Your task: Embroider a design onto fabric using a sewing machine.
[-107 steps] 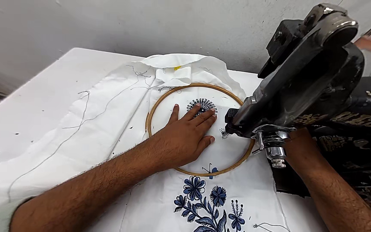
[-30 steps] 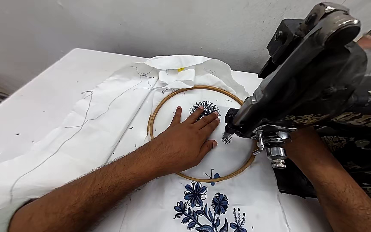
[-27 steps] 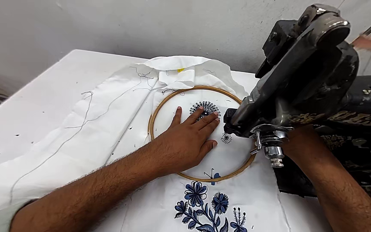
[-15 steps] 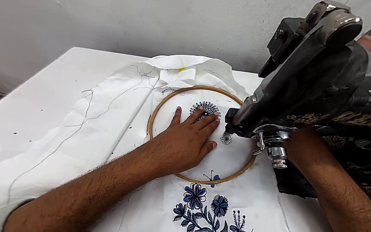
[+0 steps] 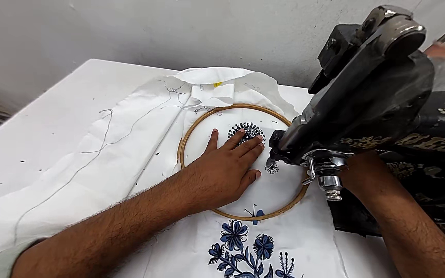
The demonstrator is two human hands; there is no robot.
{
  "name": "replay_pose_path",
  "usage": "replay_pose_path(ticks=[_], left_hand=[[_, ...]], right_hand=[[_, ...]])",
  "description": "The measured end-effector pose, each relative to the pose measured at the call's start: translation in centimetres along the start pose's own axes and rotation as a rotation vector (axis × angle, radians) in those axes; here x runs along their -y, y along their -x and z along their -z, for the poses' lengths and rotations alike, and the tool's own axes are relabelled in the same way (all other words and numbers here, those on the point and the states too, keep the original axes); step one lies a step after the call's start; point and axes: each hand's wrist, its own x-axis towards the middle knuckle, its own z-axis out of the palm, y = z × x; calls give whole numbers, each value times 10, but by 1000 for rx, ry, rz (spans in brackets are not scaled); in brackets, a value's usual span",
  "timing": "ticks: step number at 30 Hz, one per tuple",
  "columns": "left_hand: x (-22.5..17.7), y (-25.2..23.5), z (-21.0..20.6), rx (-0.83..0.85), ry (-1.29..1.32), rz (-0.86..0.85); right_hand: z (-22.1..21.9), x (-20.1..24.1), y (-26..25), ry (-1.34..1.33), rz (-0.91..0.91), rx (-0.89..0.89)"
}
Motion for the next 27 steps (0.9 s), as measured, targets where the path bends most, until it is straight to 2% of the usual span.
replay_pose_path(ticks=[2,6,14,21,27], left_hand=[[-2,0,0,4,-2,-1],[-4,1,0,0,1,-7],[0,3,2,13,-12,0],[1,3,5,29,-11,25],[-3,3,3,19,-15,12]], right_hand=[[5,4,0,24,-28,37],[4,0,0,20,36,-12],[-1,1,3,-27,-28,-17],[-13,-12,2,-73,114,-110],[-1,0,1,-4,1,-7]])
